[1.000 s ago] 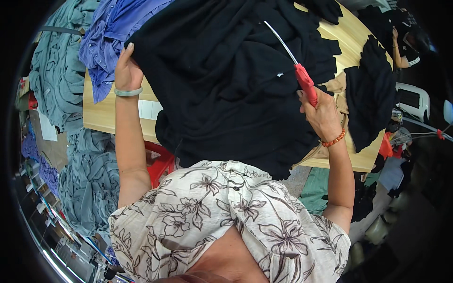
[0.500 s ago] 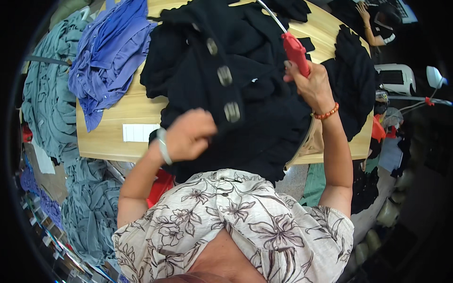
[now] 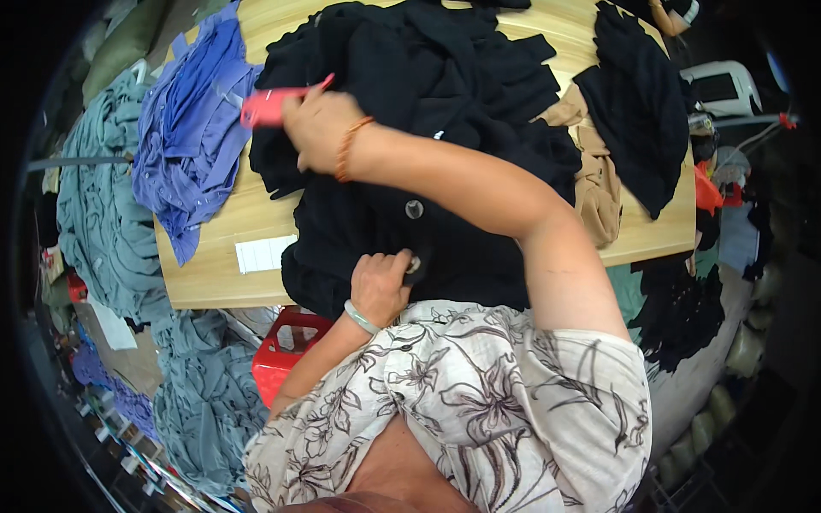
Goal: Trimming loose threads from garments using scissors.
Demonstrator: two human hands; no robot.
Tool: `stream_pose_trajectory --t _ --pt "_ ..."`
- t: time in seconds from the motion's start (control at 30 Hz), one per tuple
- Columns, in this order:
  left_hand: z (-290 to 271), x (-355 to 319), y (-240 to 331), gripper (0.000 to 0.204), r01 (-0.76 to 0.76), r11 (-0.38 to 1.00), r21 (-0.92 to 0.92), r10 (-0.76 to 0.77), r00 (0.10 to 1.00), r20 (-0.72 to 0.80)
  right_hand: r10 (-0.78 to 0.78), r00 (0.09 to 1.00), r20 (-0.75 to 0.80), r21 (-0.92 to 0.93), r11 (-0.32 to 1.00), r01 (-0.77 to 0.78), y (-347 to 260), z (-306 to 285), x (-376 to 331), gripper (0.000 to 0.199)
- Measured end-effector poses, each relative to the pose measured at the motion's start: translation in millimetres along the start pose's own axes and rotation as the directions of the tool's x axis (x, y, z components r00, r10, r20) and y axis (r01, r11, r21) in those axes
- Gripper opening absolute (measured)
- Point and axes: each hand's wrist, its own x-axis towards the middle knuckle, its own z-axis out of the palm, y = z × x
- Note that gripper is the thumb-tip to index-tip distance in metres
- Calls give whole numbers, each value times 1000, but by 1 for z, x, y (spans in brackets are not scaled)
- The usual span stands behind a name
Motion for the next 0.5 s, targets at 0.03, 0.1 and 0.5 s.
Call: stream_pose_trajectory --t 0.03,0.1,0.5 --pt "-2 1 4 47 -68 998 5 68 998 8 0 1000 11 -56 998 1 -3 31 5 45" --pt "-8 -6 6 49 -87 996 -13 87 995 37 -21 997 71 -166 986 33 -1 84 14 28" --pt "-47 -53 -32 42 -3 968 251 77 954 -288 424 865 -268 320 886 -336 191 -125 -152 29"
